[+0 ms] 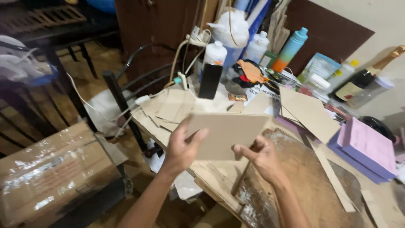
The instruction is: The person uses a utility knife to cut rectangular pieces of cardboard on a cutting mat. They repeatedly trim the edges of the cardboard, occasionally measure with a ruler, and inspect the cut edges by holding the pieces up.
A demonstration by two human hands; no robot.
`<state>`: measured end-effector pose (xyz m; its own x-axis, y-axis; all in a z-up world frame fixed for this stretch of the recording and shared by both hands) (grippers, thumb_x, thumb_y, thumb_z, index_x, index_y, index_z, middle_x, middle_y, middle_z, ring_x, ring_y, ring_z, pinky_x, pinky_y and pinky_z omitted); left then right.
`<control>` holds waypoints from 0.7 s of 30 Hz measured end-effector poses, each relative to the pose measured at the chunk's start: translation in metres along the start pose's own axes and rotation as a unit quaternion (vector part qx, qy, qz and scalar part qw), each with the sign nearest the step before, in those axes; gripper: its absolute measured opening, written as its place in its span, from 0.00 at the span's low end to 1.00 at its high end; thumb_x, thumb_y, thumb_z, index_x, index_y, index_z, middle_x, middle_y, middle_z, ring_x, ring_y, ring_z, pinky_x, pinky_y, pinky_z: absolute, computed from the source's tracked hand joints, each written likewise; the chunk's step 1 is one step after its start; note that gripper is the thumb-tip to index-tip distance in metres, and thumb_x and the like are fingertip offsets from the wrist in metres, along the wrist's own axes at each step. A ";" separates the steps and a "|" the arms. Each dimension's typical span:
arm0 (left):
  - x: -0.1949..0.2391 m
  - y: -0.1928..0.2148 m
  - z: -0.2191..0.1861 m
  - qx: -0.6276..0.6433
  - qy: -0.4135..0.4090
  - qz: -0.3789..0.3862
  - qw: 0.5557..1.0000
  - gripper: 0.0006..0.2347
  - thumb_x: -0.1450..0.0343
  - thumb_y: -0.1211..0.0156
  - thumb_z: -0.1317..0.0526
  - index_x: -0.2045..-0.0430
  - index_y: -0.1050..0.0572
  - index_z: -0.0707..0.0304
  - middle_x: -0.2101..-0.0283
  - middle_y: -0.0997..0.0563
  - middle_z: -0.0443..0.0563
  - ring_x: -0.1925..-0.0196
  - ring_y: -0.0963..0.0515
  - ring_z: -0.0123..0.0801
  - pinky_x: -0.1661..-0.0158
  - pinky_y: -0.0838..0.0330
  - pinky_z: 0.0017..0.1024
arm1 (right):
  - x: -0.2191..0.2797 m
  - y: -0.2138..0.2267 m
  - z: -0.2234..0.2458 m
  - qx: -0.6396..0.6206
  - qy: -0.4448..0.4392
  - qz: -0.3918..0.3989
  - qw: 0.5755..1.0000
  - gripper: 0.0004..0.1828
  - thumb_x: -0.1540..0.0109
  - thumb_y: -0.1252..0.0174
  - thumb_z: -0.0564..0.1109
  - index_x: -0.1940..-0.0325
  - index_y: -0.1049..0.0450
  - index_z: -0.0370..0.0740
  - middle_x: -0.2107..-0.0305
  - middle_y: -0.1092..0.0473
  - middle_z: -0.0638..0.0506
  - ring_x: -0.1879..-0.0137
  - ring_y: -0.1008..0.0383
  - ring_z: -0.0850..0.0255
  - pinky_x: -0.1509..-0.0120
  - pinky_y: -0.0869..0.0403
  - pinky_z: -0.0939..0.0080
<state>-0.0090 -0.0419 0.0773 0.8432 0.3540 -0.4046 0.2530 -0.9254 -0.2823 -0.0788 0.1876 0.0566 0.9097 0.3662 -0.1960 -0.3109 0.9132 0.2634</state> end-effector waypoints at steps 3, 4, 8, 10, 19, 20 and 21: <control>-0.020 -0.019 0.039 -0.019 -0.044 0.071 0.996 0.11 0.29 0.32 0.60 0.58 0.22 0.67 0.63 0.16 0.53 0.56 0.23 0.24 0.49 0.23 0.34 | 0.005 0.010 -0.010 -0.073 -0.001 -0.083 0.994 0.12 0.44 0.31 0.29 0.58 0.22 0.33 0.72 0.21 0.46 0.67 0.23 0.63 0.55 0.21 0.58; -0.030 -0.018 0.051 -0.063 -0.074 0.094 0.991 0.12 0.28 0.34 0.58 0.58 0.23 0.66 0.62 0.16 0.54 0.56 0.21 0.27 0.48 0.24 0.37 | 0.007 0.011 -0.010 -0.068 0.006 -0.103 0.992 0.11 0.42 0.33 0.31 0.56 0.23 0.35 0.71 0.22 0.49 0.65 0.24 0.64 0.54 0.21 0.60; -0.040 -0.026 0.058 -0.103 -0.103 0.123 0.982 0.11 0.26 0.37 0.57 0.58 0.24 0.65 0.62 0.16 0.52 0.56 0.20 0.28 0.48 0.25 0.39 | 0.005 0.023 -0.028 -0.046 0.031 -0.133 0.990 0.11 0.39 0.34 0.35 0.53 0.25 0.37 0.69 0.23 0.51 0.63 0.26 0.66 0.53 0.22 0.62; -0.035 -0.025 0.068 -0.108 -0.080 0.134 0.982 0.13 0.26 0.37 0.56 0.56 0.25 0.66 0.60 0.17 0.54 0.54 0.20 0.31 0.46 0.27 0.41 | 0.002 0.025 -0.044 -0.062 0.029 -0.134 0.989 0.12 0.39 0.34 0.34 0.52 0.25 0.38 0.68 0.23 0.51 0.63 0.25 0.66 0.52 0.21 0.61; -0.025 -0.011 0.151 -0.134 -0.003 0.186 0.973 0.23 0.24 0.41 0.53 0.43 0.32 0.76 0.44 0.23 0.68 0.35 0.28 0.48 0.33 0.41 0.52 | 0.021 0.004 -0.061 -0.055 -0.028 -0.136 0.989 0.09 0.40 0.31 0.36 0.56 0.20 0.33 0.69 0.22 0.49 0.62 0.27 0.63 0.53 0.22 0.54; -0.028 -0.012 0.154 -0.139 -0.002 0.187 0.973 0.26 0.24 0.42 0.52 0.40 0.35 0.80 0.41 0.25 0.72 0.32 0.31 0.52 0.31 0.44 0.55 | 0.018 0.006 -0.057 -0.047 -0.029 -0.139 0.989 0.09 0.41 0.31 0.36 0.57 0.20 0.33 0.70 0.21 0.48 0.62 0.27 0.63 0.53 0.22 0.55; -0.028 -0.014 0.149 -0.137 -0.003 0.187 0.973 0.26 0.24 0.42 0.52 0.40 0.35 0.80 0.41 0.25 0.72 0.32 0.31 0.52 0.31 0.44 0.55 | 0.017 0.009 -0.062 -0.046 -0.027 -0.140 0.989 0.09 0.41 0.31 0.36 0.57 0.20 0.33 0.70 0.21 0.48 0.62 0.27 0.63 0.53 0.22 0.55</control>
<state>-0.1072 -0.0181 -0.0373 0.8977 -0.0150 -0.4404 0.0461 -0.9907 0.1277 -0.0826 0.2132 -0.0027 0.9764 0.0891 -0.1970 -0.0663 0.9906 0.1195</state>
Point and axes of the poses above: each hand's wrist, its own x-axis away from the middle knuckle, its own y-axis out of the back of the hand, z = x × y, the point moved 7 cm from there along -x, towards the middle knuckle
